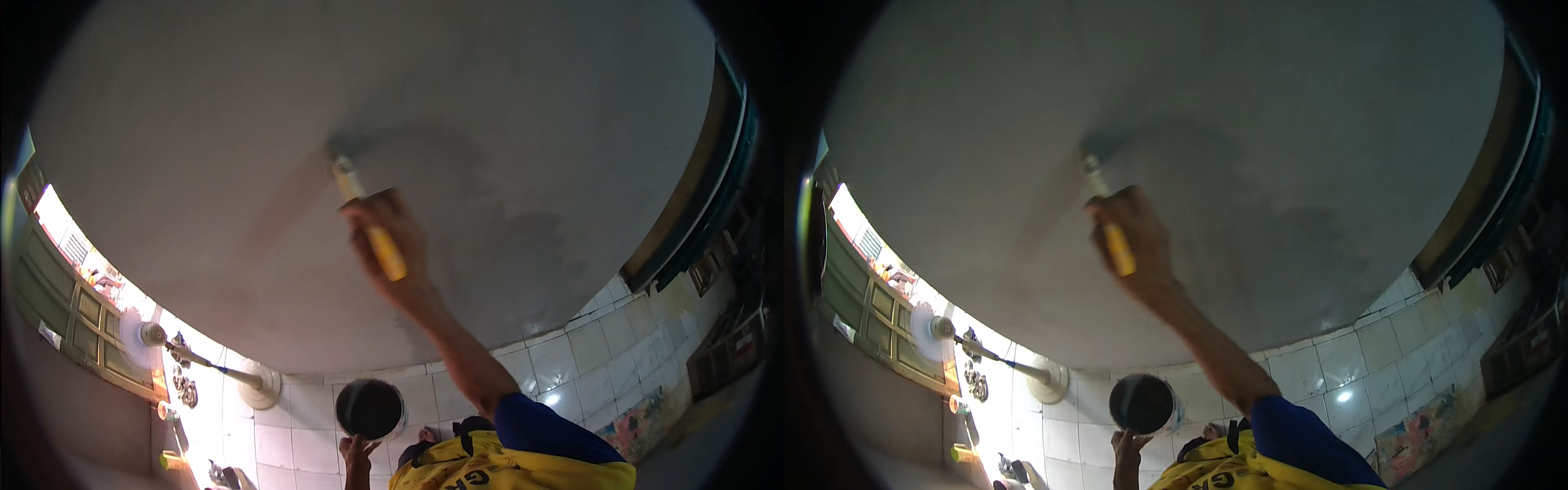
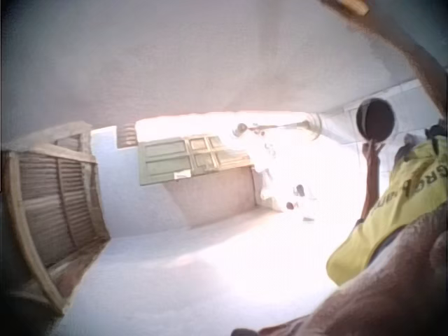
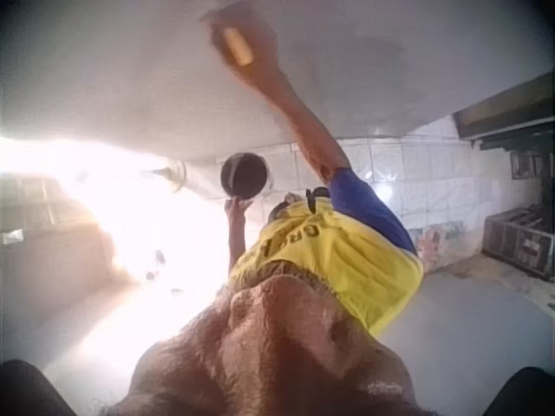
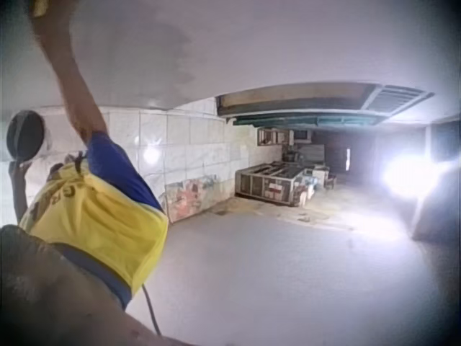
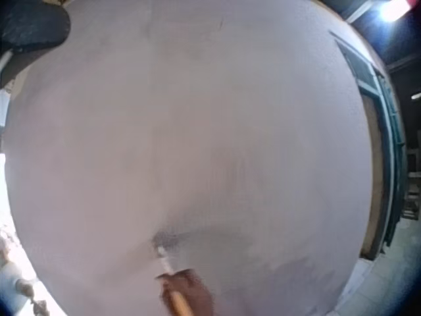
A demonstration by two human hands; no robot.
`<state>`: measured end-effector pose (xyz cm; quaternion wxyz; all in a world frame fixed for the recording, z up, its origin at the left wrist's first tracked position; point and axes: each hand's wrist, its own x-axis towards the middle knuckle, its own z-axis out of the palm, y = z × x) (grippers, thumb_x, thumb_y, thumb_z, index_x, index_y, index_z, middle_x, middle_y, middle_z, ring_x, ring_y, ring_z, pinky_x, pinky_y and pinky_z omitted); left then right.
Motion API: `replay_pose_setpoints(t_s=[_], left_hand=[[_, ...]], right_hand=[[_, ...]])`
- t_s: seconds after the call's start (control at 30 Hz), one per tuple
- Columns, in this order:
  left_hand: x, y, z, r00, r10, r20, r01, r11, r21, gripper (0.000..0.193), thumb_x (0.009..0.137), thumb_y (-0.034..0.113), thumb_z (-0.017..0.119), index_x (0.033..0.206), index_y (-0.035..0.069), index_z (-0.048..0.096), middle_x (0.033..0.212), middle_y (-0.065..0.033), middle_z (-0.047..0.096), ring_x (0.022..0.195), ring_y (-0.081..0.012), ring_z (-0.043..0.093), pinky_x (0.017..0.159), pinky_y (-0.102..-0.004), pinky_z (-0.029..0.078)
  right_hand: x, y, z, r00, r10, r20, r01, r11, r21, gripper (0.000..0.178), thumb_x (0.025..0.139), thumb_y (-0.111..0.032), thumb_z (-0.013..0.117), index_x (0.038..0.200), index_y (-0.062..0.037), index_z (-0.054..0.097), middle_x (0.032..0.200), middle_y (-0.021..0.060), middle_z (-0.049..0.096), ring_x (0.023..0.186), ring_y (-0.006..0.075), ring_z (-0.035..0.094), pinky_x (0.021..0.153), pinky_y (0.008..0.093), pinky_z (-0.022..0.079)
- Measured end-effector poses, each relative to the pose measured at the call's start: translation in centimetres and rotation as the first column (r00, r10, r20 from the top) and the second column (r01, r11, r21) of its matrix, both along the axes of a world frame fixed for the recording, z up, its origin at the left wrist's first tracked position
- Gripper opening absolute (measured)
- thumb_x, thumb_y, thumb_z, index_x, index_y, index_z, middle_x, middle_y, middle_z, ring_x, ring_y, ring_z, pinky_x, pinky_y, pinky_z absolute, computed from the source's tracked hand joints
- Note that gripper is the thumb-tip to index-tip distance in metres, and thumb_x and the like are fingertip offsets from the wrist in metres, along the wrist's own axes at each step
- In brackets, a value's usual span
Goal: The person paints a wall by repeatedly dipping a brush into a paint container and applying paint to the surface in vertical and horizontal strokes.
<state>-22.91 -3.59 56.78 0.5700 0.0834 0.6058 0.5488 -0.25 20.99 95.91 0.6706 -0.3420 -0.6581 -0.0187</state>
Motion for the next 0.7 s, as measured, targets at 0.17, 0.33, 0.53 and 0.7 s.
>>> replay_pose_setpoints(t_s=[0.17,0.33,0.53,0.7], left_hand=[[0.4,0.1,0.8,1.000,-0.026,-0.006,0.026,1.000,0.008,0.032,0.081,0.006,0.063,0.093,-0.005,0.037,0.090,-0.0200,0.052,0.077,-0.0341,0.066,0.070,-0.0482,0.062],[-0.7,-0.2,0.2,0.999,-0.046,-0.029,0.046,0.999,0.026,0.028,0.082,0.004,0.060,0.092,-0.006,0.036,0.090,-0.0219,0.053,0.077,-0.0342,0.066,0.070,-0.0467,0.063],[-0.6,0.1,1.5,0.997,-0.064,-0.034,0.064,0.998,0.002,0.028,0.081,0.003,0.061,0.091,-0.006,0.036,0.086,-0.0208,0.053,0.076,-0.0340,0.066,0.069,-0.0477,0.063],[-1.3,-0.5,0.9,0.998,-0.016,-0.053,0.015,1.000,-0.010,0.030,0.079,0.003,0.062,0.091,-0.006,0.036,0.088,-0.0212,0.052,0.076,-0.0355,0.066,0.069,-0.0475,0.063]], right_hand=[[11.7,-2.9,-5.9,0.926,-0.296,-0.234,0.220,0.927,-0.305,0.023,0.098,-0.026,0.053,0.104,-0.0049,0.062,0.090,0.0025,0.058,0.081,0.0108,0.054,0.068,0.0274,0.045],[13.3,-3.4,-10.7,0.795,-0.607,-0.011,0.607,0.795,0.001,0.021,0.082,0.002,0.056,0.101,-0.0057,0.062,0.089,0.0072,0.058,0.082,0.0219,0.053,0.065,0.0351,0.045],[-0.4,-1.5,-16.6,0.983,-0.181,-0.019,0.173,0.963,-0.204,0.030,0.078,0.002,0.064,0.105,-0.0096,0.065,0.090,0.0091,0.060,0.078,0.0223,0.060,0.067,0.0338,0.050],[0.5,-1.3,-16.4,0.998,0.000,-0.055,-0.012,0.979,-0.205,0.029,0.078,0.001,0.065,0.104,-0.0100,0.064,0.089,0.0084,0.059,0.080,0.0234,0.061,0.065,0.0341,0.050]])
